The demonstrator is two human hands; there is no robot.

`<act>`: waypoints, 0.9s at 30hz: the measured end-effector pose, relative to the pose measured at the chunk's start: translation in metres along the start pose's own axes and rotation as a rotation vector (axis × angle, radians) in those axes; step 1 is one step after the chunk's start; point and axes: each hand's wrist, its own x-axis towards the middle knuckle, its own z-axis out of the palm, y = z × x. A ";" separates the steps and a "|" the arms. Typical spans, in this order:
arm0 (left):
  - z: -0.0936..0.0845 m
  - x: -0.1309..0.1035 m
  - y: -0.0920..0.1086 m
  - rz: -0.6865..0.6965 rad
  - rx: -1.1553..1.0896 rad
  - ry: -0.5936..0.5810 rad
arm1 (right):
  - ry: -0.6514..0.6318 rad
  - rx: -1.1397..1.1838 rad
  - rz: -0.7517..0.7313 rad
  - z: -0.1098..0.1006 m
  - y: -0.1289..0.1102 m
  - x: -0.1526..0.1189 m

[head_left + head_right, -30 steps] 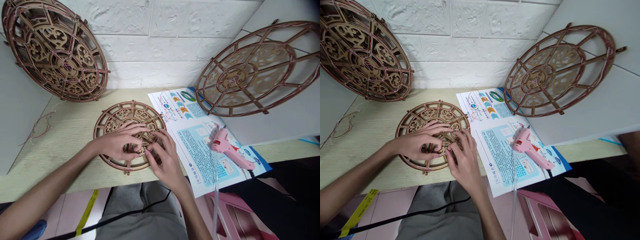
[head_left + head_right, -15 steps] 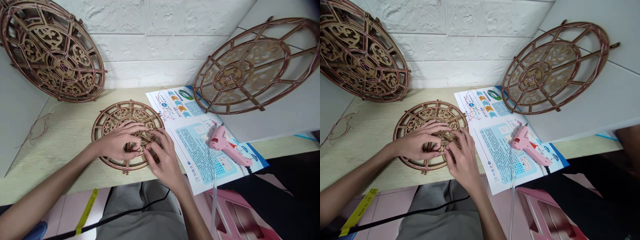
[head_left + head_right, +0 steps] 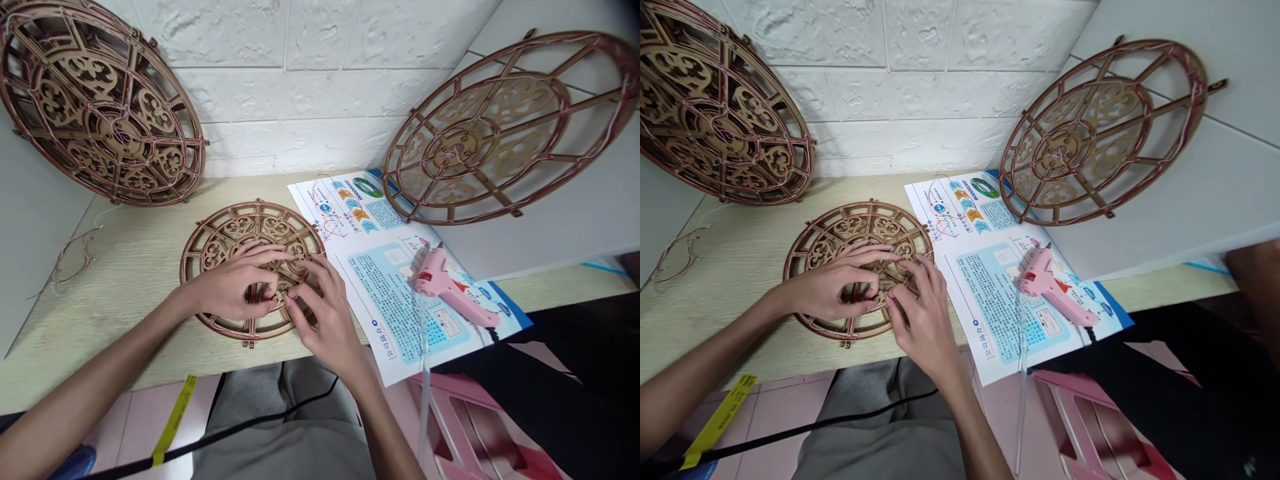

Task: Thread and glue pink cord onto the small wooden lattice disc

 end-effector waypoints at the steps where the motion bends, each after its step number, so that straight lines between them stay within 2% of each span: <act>1: 0.000 0.000 0.000 -0.001 0.006 0.001 | -0.003 0.001 0.001 0.000 0.000 0.000; 11: 0.001 0.002 0.002 -0.044 -0.010 -0.007 | 0.028 0.031 0.006 0.000 -0.001 0.000; 27: -0.003 -0.002 0.003 -0.025 -0.024 -0.040 | 0.050 0.055 0.000 -0.002 -0.002 0.001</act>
